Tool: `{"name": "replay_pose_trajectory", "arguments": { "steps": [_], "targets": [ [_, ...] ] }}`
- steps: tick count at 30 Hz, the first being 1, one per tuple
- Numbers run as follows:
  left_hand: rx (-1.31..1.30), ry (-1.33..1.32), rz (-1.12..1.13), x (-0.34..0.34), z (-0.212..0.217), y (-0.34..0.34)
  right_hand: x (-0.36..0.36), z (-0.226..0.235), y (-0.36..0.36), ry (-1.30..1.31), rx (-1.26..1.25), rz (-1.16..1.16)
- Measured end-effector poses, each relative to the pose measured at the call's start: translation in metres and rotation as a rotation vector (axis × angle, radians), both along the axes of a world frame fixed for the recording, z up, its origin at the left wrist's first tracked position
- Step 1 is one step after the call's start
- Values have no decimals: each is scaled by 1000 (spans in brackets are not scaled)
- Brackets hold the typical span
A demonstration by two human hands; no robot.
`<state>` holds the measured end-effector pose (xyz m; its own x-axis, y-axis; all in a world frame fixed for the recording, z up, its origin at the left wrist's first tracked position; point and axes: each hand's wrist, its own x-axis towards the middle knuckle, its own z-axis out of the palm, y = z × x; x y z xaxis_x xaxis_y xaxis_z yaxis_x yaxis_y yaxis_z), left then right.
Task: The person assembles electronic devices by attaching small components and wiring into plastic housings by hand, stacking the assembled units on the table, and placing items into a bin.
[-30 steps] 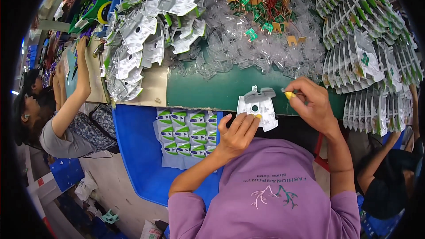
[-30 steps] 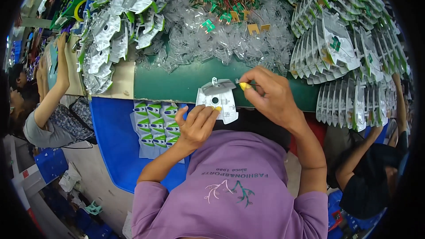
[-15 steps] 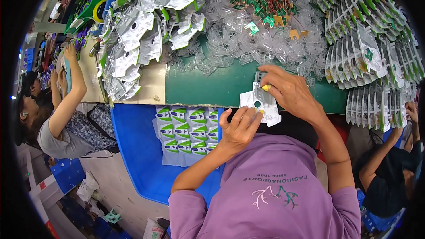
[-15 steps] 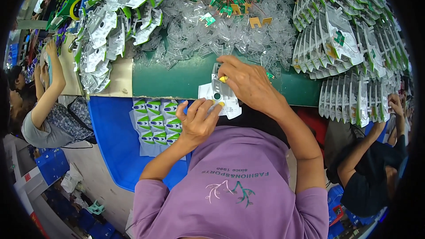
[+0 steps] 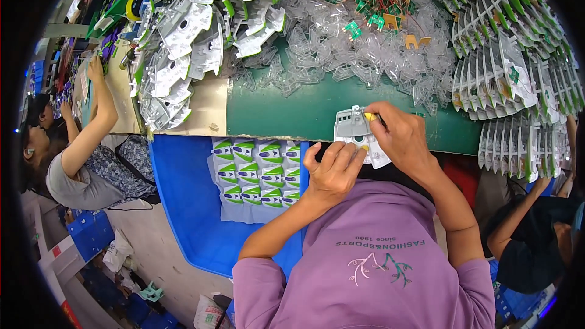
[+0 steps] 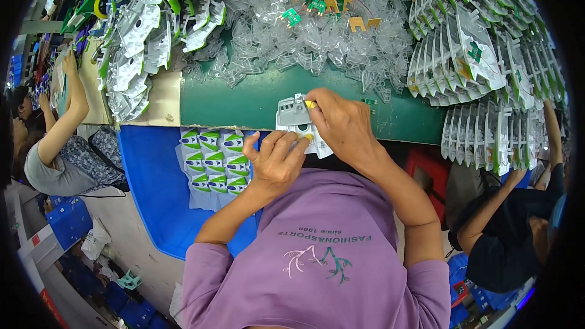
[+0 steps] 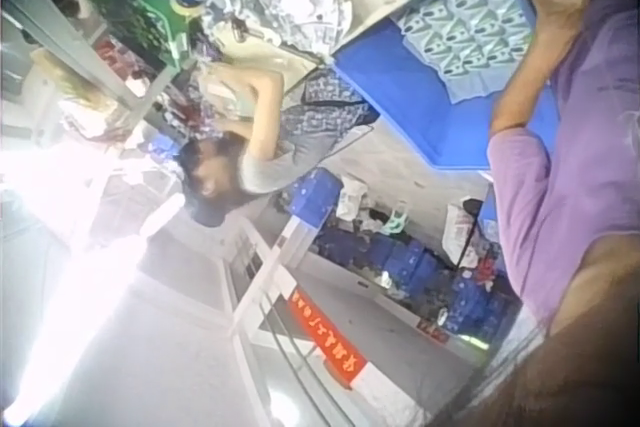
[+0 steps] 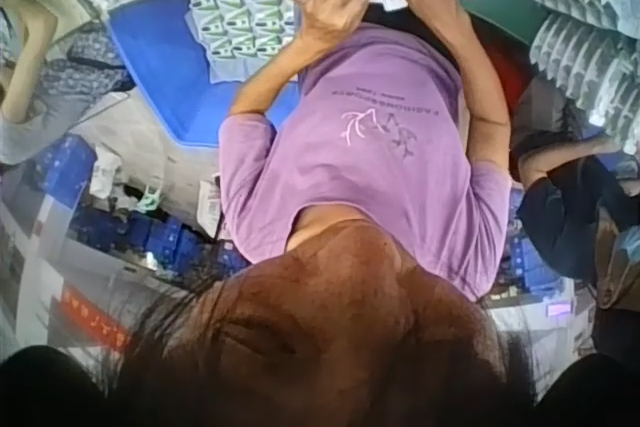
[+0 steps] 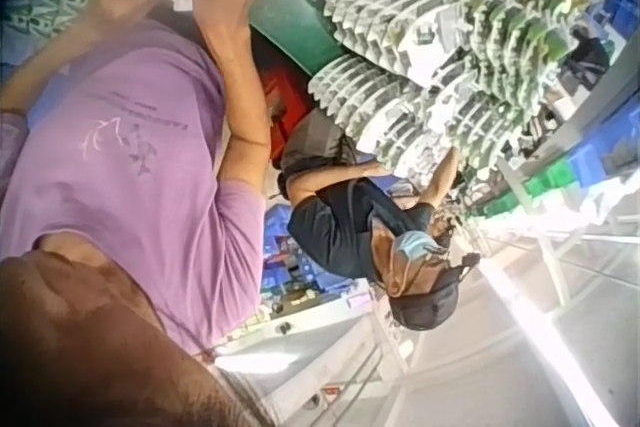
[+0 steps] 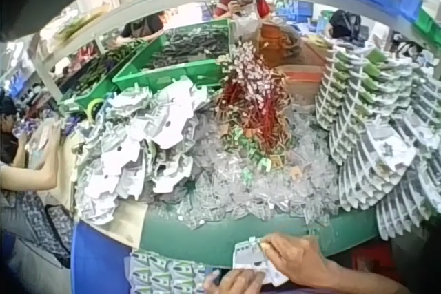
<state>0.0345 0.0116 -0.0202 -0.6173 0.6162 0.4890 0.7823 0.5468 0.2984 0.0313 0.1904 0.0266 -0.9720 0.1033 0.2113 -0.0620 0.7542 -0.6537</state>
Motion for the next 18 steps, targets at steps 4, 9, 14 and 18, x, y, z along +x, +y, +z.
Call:
{"name": "replay_pose_trajectory", "arguments": {
  "steps": [4, 9, 14, 18],
  "targets": [
    [16, -25, -6, 0, -1, 0, 0, -3, -2, -80, -25, -87],
    [21, -31, 0, 0, -1, 0, 4, -4, -9, 87, -31, -151],
    [20, -31, -5, 1, -2, 1, 6, -9, -11, -10, 157, -162],
    [26, -41, 8, 1, -4, -2, 7, 3, -8, 56, 118, -135]
  ]
}}
